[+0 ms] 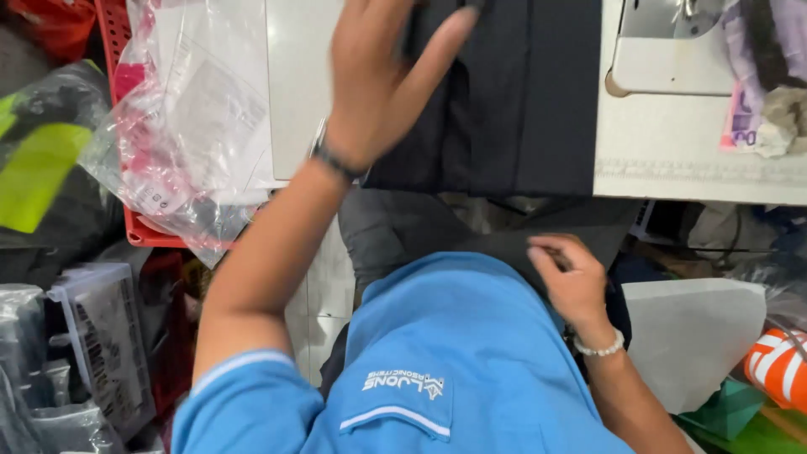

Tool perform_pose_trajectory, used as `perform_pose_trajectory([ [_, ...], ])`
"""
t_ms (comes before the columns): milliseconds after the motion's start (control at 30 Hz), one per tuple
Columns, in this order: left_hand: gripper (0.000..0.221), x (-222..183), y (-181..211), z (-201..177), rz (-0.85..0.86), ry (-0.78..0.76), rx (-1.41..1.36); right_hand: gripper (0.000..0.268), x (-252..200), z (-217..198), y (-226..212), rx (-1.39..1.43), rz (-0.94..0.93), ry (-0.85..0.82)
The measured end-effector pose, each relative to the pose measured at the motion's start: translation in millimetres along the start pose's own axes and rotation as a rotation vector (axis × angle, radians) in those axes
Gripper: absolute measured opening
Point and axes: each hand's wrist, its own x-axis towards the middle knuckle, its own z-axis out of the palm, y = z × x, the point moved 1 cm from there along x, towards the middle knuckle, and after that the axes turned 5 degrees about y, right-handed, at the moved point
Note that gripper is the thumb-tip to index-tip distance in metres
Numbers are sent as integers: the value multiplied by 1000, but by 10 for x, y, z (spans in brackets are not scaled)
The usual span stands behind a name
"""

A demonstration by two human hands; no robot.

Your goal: Folding a black t-shirt and carefully packing it into a clear plastic bag with labels and inserts.

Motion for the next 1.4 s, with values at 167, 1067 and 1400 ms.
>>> perform_pose_trajectory([
  [167,12,-1412,160,-565,-252,163,-125,69,125,734,-507,190,-161,-578],
  [1067,21,-2846,84,120,-1273,-117,-575,10,-552,101,-799,474,-326,-382],
  [1400,29,-2877,-147,-204,-1003,-385,77,26,-93,485,-75,-99,-29,-469],
])
